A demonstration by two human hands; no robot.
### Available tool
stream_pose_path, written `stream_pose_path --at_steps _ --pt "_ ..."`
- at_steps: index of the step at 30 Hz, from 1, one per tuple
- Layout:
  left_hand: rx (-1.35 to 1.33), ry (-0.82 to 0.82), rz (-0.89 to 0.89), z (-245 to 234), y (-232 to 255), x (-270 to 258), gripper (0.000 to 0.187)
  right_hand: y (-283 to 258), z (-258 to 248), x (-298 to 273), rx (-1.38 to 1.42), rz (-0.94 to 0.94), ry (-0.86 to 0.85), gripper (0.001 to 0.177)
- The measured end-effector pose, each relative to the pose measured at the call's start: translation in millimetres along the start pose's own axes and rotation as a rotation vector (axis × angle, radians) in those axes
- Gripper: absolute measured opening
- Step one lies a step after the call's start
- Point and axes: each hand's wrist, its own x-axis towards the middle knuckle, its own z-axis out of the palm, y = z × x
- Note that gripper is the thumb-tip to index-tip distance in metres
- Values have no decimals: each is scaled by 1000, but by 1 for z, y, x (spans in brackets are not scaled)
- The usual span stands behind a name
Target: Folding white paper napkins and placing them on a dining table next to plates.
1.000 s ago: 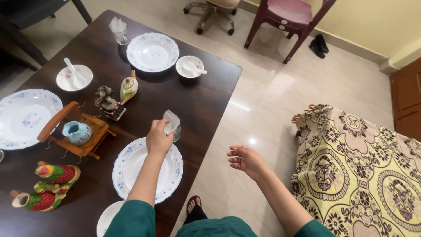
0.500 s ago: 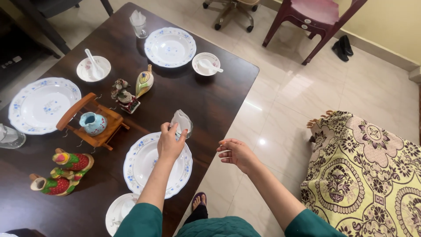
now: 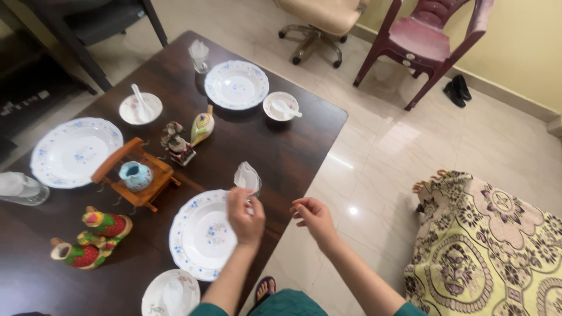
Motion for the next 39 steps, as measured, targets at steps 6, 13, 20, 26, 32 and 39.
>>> stream_pose_path --at_steps 6,13,20,26,32,39 --pt "-1137 -517 -982 78 -33 -45 41 -54 72 -56 -320 -841 84 50" --pt "-1403 -759 -1078 44 34 -41 77 -15 23 -46 -643 -1091 2 55" --pt "-605 -748 -479 12 119 -94 74 62 -23 -58 331 -3 -43 83" --pt "-14 -713 206 -15 107 -157 71 44 21 -137 866 100 -298 90" --pt "-50 -708 81 -62 75 -170 65 4 33 -209 913 112 -276 96" --pt "-557 -617 -752 -106 0 -178 78 -75 103 -313 193 -579 -184 87"
